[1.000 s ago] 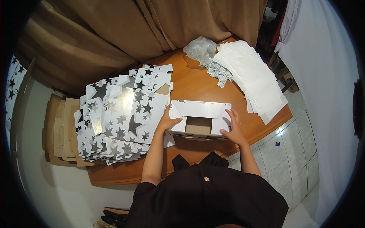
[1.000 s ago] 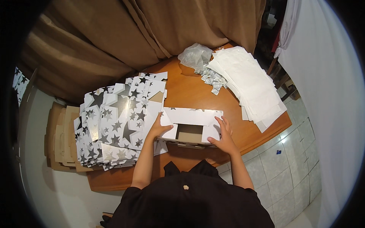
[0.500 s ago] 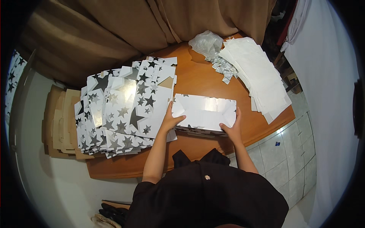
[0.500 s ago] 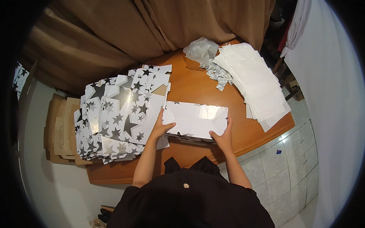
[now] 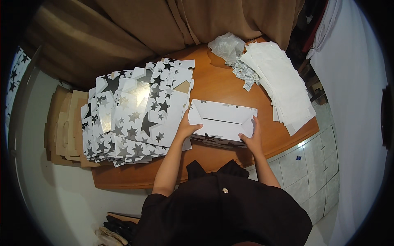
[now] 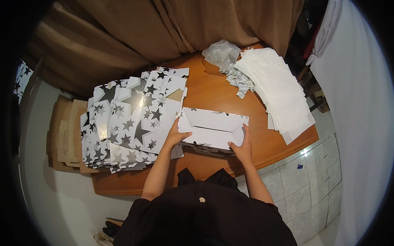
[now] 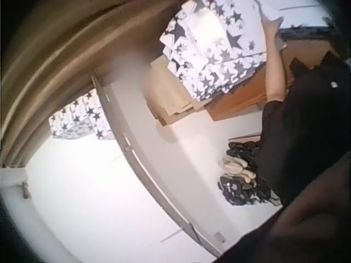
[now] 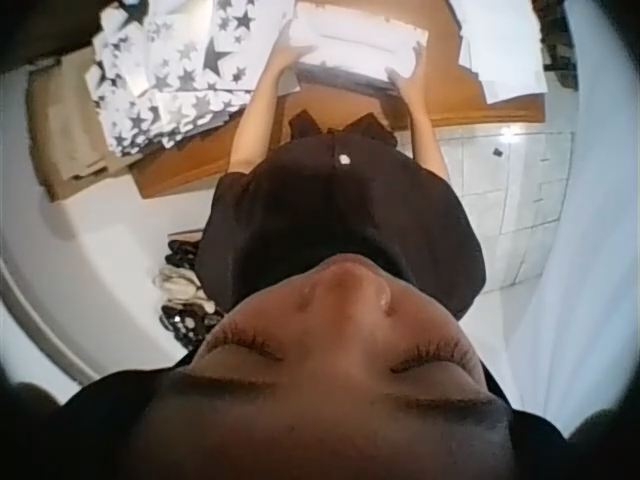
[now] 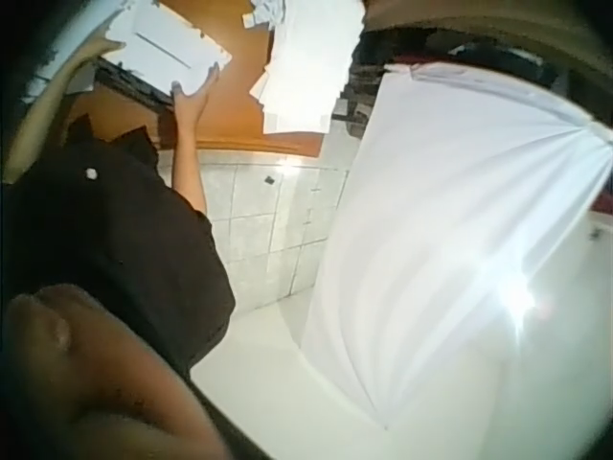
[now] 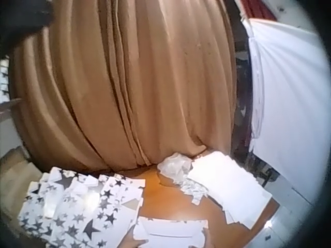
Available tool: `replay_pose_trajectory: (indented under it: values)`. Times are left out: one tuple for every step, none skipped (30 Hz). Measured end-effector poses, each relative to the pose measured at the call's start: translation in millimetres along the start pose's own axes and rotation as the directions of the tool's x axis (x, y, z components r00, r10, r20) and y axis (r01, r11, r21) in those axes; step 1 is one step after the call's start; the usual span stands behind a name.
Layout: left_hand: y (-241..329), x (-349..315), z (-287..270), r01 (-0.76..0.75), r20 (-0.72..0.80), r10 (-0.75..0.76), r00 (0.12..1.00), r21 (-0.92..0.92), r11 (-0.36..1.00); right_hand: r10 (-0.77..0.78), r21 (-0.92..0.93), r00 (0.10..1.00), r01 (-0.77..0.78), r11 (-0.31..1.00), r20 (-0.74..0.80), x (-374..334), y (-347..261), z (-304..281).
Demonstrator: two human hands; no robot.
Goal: Assembling and folding cardboard shoe boxes and adding tissue paper.
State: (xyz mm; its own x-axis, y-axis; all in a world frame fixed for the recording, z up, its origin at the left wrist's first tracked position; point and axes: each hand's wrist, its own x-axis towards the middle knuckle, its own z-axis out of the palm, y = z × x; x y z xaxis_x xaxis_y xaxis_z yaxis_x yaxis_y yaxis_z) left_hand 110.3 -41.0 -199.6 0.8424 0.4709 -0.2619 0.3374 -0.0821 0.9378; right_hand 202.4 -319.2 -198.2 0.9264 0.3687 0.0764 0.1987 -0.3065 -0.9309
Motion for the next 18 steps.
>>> replay_pose_trajectory:
  values:
    - [0.4, -2.0, -0.6, -0.016, -0.009, 0.016, 1.000, -0.003, 1.000, 0.008, -0.017, 1.000, -0.008, 1.000, -0.004, -1.3, -2.7, -0.8]
    - [1.5, -2.3, -1.7, -0.034, -0.019, 0.034, 0.999, -0.006, 0.999, 0.013, -0.034, 1.000, -0.013, 0.999, -0.008, -0.6, -9.0, -1.4]
    - [-1.1, -3.5, -2.0, -0.039, -0.022, 0.039, 0.999, -0.007, 0.999, 0.007, -0.033, 1.000, -0.008, 0.999, -0.009, -2.1, -16.8, -2.7]
    - [-7.7, -6.0, -1.7, -0.007, -0.088, -0.002, 0.996, -0.100, 0.995, -0.022, -0.269, 0.999, 0.012, 0.963, -0.032, -5.3, -26.9, -4.4]
    - [-13.6, -8.0, -2.0, 0.018, -0.148, -0.047, 0.988, -0.193, 0.981, -0.056, -0.489, 0.997, 0.024, 0.872, -0.052, -6.3, -34.9, -5.1]
    - [-20.7, -8.9, -6.5, 0.012, -0.148, -0.041, 0.988, -0.192, 0.981, -0.060, -0.488, 0.997, 0.025, 0.873, -0.056, -5.6, -37.7, -5.0]
    - [-29.0, -9.9, -14.1, 0.015, -0.163, -0.065, 0.985, -0.289, 0.957, -0.102, -0.429, 0.995, 0.088, 0.899, -0.011, -4.4, -40.0, -4.9]
    - [-31.2, -14.0, -17.7, 0.017, -0.176, -0.091, 0.980, -0.385, 0.923, -0.147, -0.365, 0.989, 0.148, 0.919, 0.032, -3.1, -42.4, -3.7]
    - [-34.5, -19.5, -16.1, 0.014, -0.178, -0.089, 0.980, -0.384, 0.923, -0.149, -0.364, 0.988, 0.150, 0.919, 0.032, -2.4, -46.9, -1.8]
    - [-37.9, -26.2, -13.2, 0.009, -0.218, -0.083, 0.972, -0.318, 0.948, -0.159, -0.366, 0.985, 0.175, 0.914, 0.075, -2.1, -54.1, 1.1]
    - [-40.1, -34.0, -11.4, 0.008, -0.259, -0.074, 0.963, -0.250, 0.968, -0.168, -0.366, 0.979, 0.200, 0.909, 0.118, -2.1, -59.8, 5.3]
    - [-48.6, -41.5, -11.4, 0.007, -0.264, -0.075, 0.962, -0.251, 0.968, -0.170, -0.365, 0.978, 0.204, 0.909, 0.123, -1.5, -62.5, 11.0]
    - [-62.2, -47.2, -12.1, -0.039, -0.334, -0.041, 0.942, -0.229, 0.973, -0.211, -0.364, 0.963, 0.260, 0.894, 0.167, -1.3, -65.0, 18.2]
    - [-73.9, -48.0, -12.5, -0.083, -0.402, -0.007, 0.916, -0.205, 0.975, -0.251, -0.362, 0.944, 0.315, 0.877, 0.213, -1.6, -69.2, 27.1]
    - [-75.7, -44.3, -5.0, -0.141, -0.507, -0.019, 0.862, -0.275, 0.951, -0.258, -0.416, 0.921, 0.365, 0.833, 0.292, -3.0, -80.7, 39.0]
    - [-78.7, -46.5, -7.7, -0.139, -0.511, -0.022, 0.859, -0.275, 0.951, -0.294, -0.412, 0.875, 0.447, 0.794, 0.384, -4.1, -95.5, 51.7]
    - [-62.2, -51.8, -9.3, -0.211, -0.617, 0.015, 0.787, -0.248, 0.945, -0.319, -0.404, 0.823, 0.522, 0.751, 0.470, -2.8, -107.2, 63.5]
    - [-47.3, -57.5, -10.8, -0.281, -0.716, 0.049, 0.696, -0.209, 0.937, -0.318, -0.401, 0.820, 0.523, 0.752, 0.475, -0.8, -113.7, 77.3]
